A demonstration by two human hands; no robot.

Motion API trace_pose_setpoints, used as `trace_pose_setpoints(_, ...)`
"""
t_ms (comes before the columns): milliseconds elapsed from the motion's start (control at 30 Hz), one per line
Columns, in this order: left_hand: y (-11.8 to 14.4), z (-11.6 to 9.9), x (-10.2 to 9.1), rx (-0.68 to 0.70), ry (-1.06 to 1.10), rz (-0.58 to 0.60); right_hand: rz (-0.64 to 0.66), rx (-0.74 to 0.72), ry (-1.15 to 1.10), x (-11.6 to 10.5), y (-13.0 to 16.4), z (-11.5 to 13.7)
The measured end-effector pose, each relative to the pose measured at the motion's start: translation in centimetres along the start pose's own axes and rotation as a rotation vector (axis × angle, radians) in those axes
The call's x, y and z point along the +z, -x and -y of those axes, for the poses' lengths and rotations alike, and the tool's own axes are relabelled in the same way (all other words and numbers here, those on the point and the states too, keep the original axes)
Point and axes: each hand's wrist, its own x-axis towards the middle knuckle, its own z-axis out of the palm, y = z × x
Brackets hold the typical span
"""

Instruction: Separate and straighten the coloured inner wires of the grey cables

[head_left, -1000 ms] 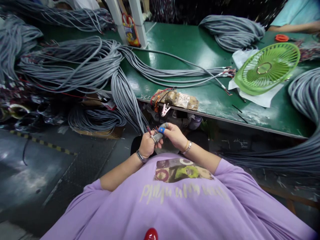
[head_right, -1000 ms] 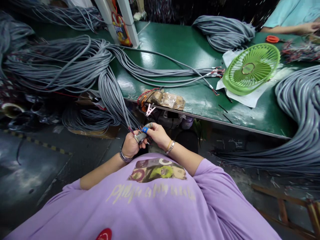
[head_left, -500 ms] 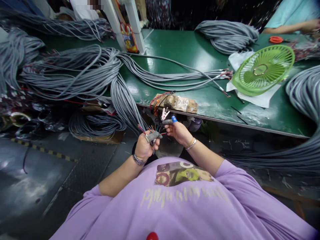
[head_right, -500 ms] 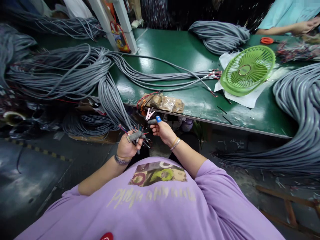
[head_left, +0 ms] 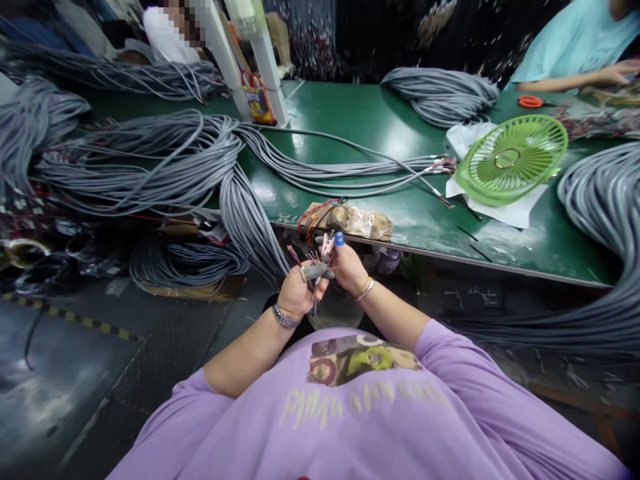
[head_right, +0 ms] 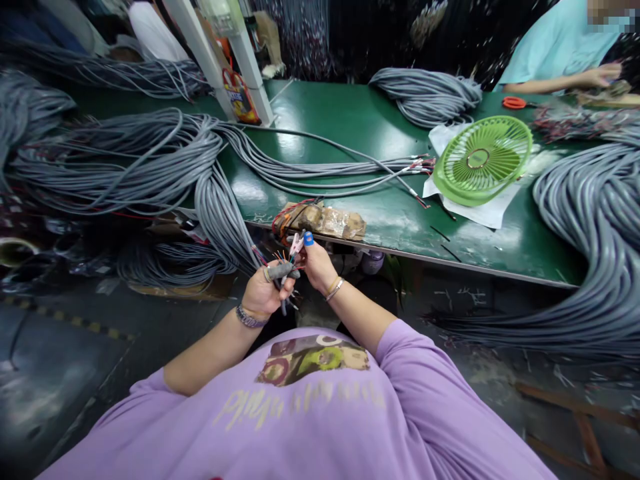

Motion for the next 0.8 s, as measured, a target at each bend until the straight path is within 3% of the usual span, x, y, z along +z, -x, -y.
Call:
trace_pose_setpoints(133,-0.2,0.3,-0.3,-0.011,0.008,-0.008,-0.004,0.188,-0.207,0.4,-0.5,0.4)
trace_pose_setpoints(367,-0.3,0.9,-0.6,-0.026,0.001,-0.021,-0.058,0.191,-0.25,1.1,-0.2,1.0)
trace_pose_setpoints(600,0.2,0.8,-0.4,-0.014,-0.046,-0.027,0.025,0.302,-0.276,0.1,0.1,1.0)
trace_pose_setpoints(800,1.5,1.0,0.0,0.091,-0.127,-0.057,0.152,0.37,-0.262,-0.7,0.4,1.6)
